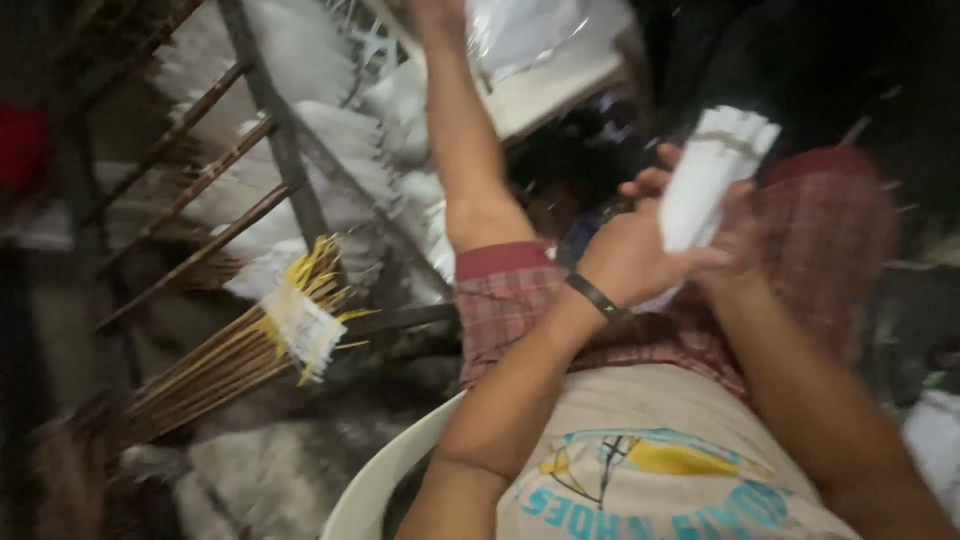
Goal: The person places a bundle of white candles into a clear plastic bag and ties the bag closed by hand using a piece of string.
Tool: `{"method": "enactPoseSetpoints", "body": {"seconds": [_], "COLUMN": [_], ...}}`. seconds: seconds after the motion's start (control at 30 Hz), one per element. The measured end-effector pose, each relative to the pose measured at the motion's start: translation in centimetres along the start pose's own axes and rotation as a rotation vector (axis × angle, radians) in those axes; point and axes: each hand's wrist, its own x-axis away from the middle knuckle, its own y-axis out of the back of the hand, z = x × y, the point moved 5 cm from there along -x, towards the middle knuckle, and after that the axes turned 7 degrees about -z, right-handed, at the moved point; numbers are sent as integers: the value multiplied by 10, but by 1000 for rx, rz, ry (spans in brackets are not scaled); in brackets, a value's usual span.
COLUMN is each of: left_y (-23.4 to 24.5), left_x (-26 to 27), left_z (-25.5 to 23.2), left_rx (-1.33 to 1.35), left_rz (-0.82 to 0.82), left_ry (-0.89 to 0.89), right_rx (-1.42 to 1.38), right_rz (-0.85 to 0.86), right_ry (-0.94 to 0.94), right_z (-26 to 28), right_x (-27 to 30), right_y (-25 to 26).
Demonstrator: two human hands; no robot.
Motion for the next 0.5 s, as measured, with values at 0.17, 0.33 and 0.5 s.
{"method": "enactPoseSetpoints", "body": {"seconds": [0.17,0.33,0.5], "left_y": [-7,14,43], "left_x": [-22,-83,-211], "left_z": [46,145,274], "left_rx": [-339,206,30], "left_rz": [363,313,-25], "left_ry": [-13,238,105], "right_rx": [-295,-328,-482], "right_rz": [-114,-172,17], "right_ry": [-5,-16,-66], "right_z": [6,13,20], "right_x": [3,-17,-38], "right_y": [-4,-12,3]}}
